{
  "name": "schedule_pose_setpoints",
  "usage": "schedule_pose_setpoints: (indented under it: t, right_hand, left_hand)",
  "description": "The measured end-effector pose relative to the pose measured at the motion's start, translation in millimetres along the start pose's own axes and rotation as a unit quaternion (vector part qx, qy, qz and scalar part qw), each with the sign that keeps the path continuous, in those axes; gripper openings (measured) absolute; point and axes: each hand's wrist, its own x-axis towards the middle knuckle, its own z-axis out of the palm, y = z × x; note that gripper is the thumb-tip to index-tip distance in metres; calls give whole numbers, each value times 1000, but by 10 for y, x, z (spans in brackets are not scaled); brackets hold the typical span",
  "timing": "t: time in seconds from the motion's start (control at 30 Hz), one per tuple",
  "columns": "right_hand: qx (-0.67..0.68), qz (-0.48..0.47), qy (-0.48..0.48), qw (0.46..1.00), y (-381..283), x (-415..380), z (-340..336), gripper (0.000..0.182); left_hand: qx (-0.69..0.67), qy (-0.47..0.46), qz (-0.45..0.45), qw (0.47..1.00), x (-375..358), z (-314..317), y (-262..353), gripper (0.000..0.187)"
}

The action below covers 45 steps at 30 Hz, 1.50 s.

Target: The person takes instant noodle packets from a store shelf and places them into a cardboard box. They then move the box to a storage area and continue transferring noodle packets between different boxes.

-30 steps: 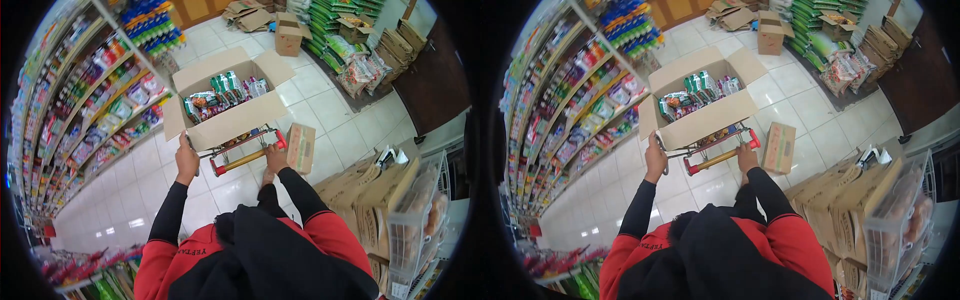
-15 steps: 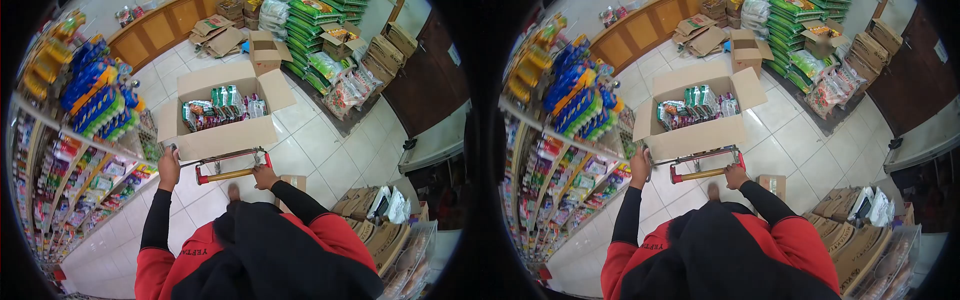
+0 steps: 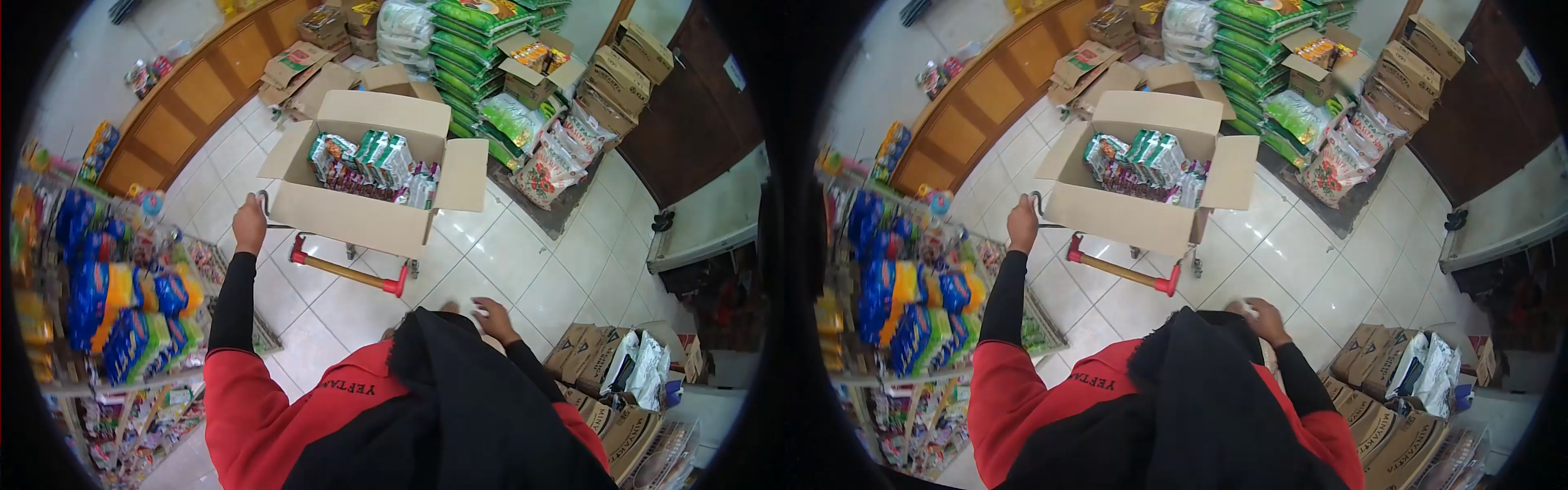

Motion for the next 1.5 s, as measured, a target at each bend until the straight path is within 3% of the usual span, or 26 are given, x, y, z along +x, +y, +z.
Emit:
schedule_pose_setpoints:
  t: [0.1,0.2,0.23,0.27,0.33,0.37,0.43,0.47,0.5,0.53,0.57,0.63,0.7,0.8,0.9,0.93,1.07,1.13,1.17,1.27,1.33,1.4,1.47,1.5]
  right_hand:
    - [-21,79,88,993,681,-170,-678,27]
    - [-12,176,138,975,1185,-73,-1356,24]
    - [-12,162,134,978,1381,146,-1592,24]
    - [-28,158,145,976,1472,326,-1813,24]
    - [-37,107,159,981,1277,860,-2257,23]
    - [5,83,153,985,1029,1271,-2470,25]
    - [-47,-36,120,991,403,2152,-2856,28]
    - [-53,-97,93,989,132,2580,-2966,26]
    - [-57,-160,80,982,-107,2969,-3024,28]
    - [-60,-223,65,971,-324,3349,-3055,29]
    - [-79,-282,49,955,-541,3681,-3060,32]
    - [-102,-354,-2,930,-816,4351,-2987,35]
    - [-115,-394,-58,910,-992,4894,-2843,38]
    - [-146,-454,-106,872,-1140,5520,-2536,45]
    - [-201,-498,-64,841,-1045,6036,-2048,45]
    - [-216,-509,-31,833,-1002,6093,-1949,46]
    - [-238,-462,-47,853,-883,6333,-1876,49]
    - [-314,-441,-142,829,-1004,6388,-1964,51]
    - [-317,-475,-103,815,-925,6400,-1891,48]
    - [-303,-497,-117,804,-882,6578,-1897,41]
    - [-273,-495,-115,817,-944,6699,-1933,40]
    - [-205,-424,-180,864,-1041,6783,-2032,59]
    - [-164,-410,-189,877,-1260,6820,-2466,59]
    - [-79,-419,-176,887,-1327,6832,-2718,59]
  left_hand:
    - [-7,42,-125,991,762,337,359,24]
    - [7,86,-147,985,1474,680,644,23]
    - [15,21,-198,980,1593,644,749,24]
    - [16,19,-202,979,1763,719,858,24]
    - [49,79,-191,977,2056,995,1029,36]
    - [52,193,-182,963,2222,1352,1065,52]
    - [-7,276,-37,960,2430,1572,1632,58]
    - [-58,84,-18,995,2298,1302,2212,69]
    - [-239,-37,-54,969,2189,809,2969,79]
    - [-219,5,21,975,1952,1022,3401,85]
    - [-251,-108,3,962,1769,779,3867,84]
    - [-141,-230,8,963,1612,918,4345,77]
    - [-85,-102,-3,991,1553,1161,4442,49]
    - [-80,-85,25,993,1583,1348,4402,46]
    - [-118,-54,32,991,1710,1393,4422,34]
    - [-123,-57,38,990,1696,1404,4439,34]
    - [-114,-60,20,991,1831,1493,4524,33]
    - [-76,-37,22,996,1885,1540,4512,34]
    - [-73,-36,25,996,1860,1536,4500,29]
    - [-78,-57,33,995,1936,1488,4527,29]
    - [-67,-109,19,992,2036,1358,4559,37]
    - [-193,-136,-77,969,2173,1245,4588,53]
    - [-248,-128,-105,955,2478,1127,4689,56]
    - [-391,-33,-206,897,2594,1166,4744,60]
